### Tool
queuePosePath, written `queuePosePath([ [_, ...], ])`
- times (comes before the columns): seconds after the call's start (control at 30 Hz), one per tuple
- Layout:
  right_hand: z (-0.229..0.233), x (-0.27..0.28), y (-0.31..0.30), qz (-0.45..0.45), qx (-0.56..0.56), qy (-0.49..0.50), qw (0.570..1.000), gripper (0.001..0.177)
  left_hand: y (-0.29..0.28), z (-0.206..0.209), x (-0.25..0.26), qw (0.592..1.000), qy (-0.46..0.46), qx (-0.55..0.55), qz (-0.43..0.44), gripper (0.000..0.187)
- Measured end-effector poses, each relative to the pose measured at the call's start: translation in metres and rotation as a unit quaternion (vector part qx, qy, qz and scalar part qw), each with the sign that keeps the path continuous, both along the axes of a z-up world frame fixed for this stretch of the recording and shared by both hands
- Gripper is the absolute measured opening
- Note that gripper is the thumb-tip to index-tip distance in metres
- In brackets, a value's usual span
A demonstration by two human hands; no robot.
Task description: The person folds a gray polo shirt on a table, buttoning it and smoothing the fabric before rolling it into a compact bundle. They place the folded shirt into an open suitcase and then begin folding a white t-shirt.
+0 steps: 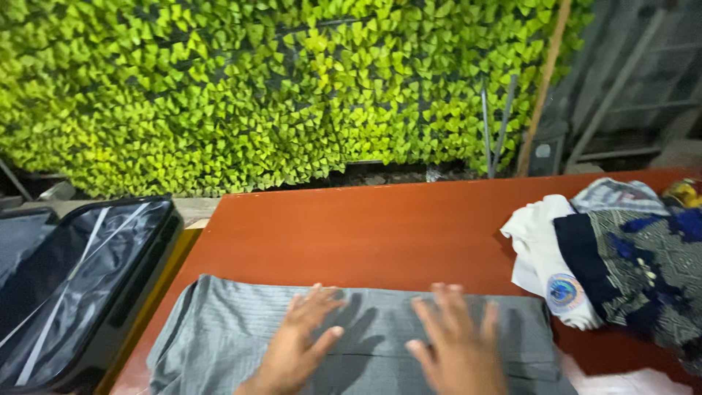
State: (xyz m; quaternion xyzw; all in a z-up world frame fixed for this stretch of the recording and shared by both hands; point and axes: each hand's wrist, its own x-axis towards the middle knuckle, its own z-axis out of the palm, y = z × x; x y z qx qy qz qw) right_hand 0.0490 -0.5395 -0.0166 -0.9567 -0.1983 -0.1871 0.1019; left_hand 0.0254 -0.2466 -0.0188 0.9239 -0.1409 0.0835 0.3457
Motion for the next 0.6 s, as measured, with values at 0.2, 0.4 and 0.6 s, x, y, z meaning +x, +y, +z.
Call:
queuePosePath([
  [0.2,0.011,-0.007,0.124,0.204,0.044,0.084,0.974,0.075,0.087,0.000,-0.025,0.985,-0.019,0.144,0.093,0.056],
  [0.4,0.009,-0.011,0.201,0.080,-0.105,0.240,0.962,0.070,0.145,-0.006,-0.037,0.966,0.035,0.221,0.126,0.074],
  [0.6,0.010,-0.002,0.204,-0.045,-0.238,0.351,0.905,0.067,0.162,-0.011,-0.046,0.976,0.044,0.169,0.128,0.076],
])
